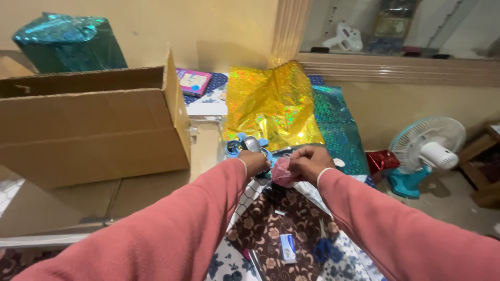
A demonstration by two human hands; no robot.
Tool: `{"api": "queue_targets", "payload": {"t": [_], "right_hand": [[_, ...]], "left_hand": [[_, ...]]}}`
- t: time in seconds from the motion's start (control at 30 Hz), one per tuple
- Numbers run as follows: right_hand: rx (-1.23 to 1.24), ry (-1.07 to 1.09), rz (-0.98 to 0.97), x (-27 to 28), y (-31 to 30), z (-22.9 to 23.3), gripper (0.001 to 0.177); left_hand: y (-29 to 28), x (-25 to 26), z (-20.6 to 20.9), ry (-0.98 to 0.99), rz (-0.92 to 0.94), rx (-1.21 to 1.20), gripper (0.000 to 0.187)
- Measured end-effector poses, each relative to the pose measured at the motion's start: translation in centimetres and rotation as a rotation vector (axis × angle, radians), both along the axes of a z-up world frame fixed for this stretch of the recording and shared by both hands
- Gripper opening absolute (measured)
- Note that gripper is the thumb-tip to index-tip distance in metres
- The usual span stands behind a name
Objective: The person wraps a rectangular box with teal metallic wrapping paper, using scissors to trim the paper and clear tape to secure the edges. After completing the wrap, the person places the finished gift aside and opens a cardboard box, then places a blue plastic toy helicopter inside.
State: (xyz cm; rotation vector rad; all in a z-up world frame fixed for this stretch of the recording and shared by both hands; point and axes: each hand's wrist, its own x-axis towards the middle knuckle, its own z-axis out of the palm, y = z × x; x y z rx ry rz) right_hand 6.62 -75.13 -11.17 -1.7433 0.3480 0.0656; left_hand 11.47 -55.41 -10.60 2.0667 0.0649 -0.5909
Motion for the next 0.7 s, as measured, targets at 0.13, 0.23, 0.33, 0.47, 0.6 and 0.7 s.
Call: {"api": "queue_targets", "payload": {"t": [0.13,0.23,0.33,0.47,0.6,0.7], "right_hand": [[0.049,0.165,-0.128,-1.2,-2.3,-2.0,0.015],[-0.156,0.15,-0.006,-2.6,-4.0,-2.8,0.024],[-0.24,0.164,0.099,-4.3,-4.5,-3.2,0.029],[-0.258,0.191,0.165,-5.9,-4.1,-2.6,0.031],[-0.344,0.197,0.131,-6.9,-3.0,-1.1,0.03],[-0.385,0.201,0.14,-7.4,-2.6,-0.6,0.029]], "left_hand": [[-0.9,-0.4,-2.5,0.013,-0.003,-0.053,0.049],[-1.1,0.4,-4.3,0.002,0.018,-0.096,0.05],[-1.5,1.4,-6.0,-0.001,0.024,-0.123,0.051],[-1.4,1.6,-7.0,-0.054,-0.067,-0.223,0.051],[-1.2,-1.1,-6.1,-0.18,0.271,0.281,0.034],[-0.8,-3.2,-6.1,-0.513,0.232,0.533,0.068]]}}
